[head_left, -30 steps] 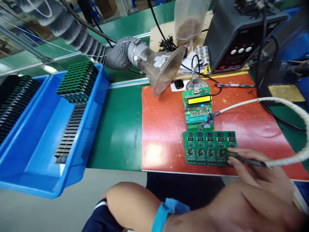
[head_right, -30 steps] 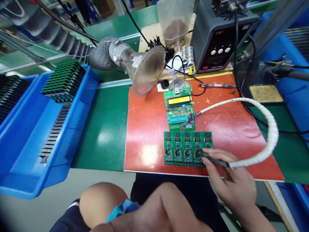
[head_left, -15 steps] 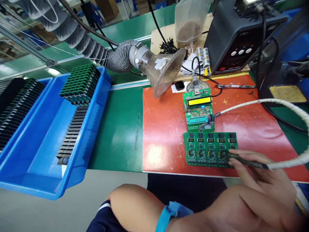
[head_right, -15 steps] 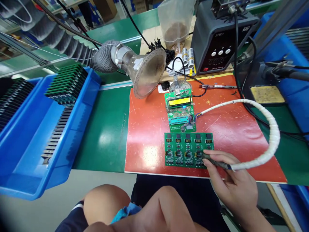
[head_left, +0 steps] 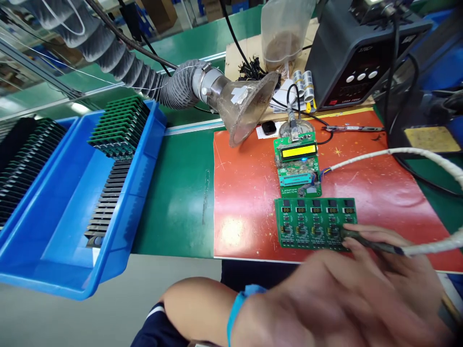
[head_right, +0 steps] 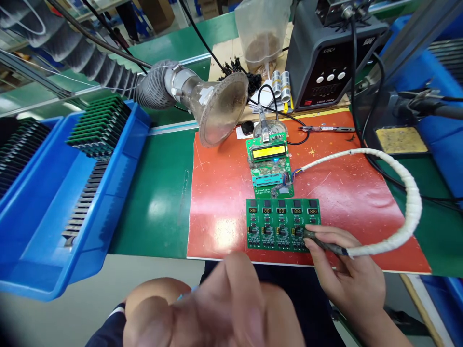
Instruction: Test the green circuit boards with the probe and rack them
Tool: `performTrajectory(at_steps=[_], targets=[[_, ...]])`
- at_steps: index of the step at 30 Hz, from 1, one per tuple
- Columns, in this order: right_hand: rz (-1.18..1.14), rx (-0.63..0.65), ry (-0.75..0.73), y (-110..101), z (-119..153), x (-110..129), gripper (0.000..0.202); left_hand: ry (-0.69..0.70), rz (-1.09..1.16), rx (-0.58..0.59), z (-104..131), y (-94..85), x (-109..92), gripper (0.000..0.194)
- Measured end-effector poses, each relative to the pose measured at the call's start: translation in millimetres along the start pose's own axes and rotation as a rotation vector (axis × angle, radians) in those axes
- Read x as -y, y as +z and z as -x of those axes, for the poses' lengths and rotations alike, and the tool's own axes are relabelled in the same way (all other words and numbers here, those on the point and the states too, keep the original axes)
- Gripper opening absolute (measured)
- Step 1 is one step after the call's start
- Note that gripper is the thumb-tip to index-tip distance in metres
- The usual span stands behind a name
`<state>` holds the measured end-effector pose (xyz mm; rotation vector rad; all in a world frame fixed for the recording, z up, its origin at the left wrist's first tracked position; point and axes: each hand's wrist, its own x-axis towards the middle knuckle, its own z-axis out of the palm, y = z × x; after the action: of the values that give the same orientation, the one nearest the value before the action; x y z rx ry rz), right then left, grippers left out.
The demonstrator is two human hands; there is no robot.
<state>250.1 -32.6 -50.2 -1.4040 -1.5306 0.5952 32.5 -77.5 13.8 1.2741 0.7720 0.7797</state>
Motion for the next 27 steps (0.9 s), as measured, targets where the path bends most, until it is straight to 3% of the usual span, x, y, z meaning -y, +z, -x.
performTrajectory(at_steps=[3,5,7,10,14,22,27], targets=[[0.001,-0.004,-0.085,1,-4,2,0.019,0.23,-0.11,-0.088,-22,-31.4,-2,0.063],[0.059,0.004,-0.125,1,-6,3,0.018,0.472,-0.407,-0.155,-40,-60.2,4,0.046],[0.092,0.01,-0.139,1,-6,3,0.017,0.596,-0.787,-0.161,-54,-85.1,18,0.061],[0.06,0.02,-0.107,-1,-3,-1,0.021,0.548,-1.022,-0.052,-63,-104.0,39,0.089],[-0.017,0.016,-0.074,-1,0,-2,0.024,0.51,-1.042,-0.004,-61,-104.5,50,0.096],[-0.13,-0.036,-0.073,4,-6,10,0.026,0.513,-1.061,-0.074,-60,-97.1,51,0.081],[-0.14,-0.02,-0.043,4,-4,10,0.023,0.503,-1.077,-0.072,-60,-97.7,50,0.084]])
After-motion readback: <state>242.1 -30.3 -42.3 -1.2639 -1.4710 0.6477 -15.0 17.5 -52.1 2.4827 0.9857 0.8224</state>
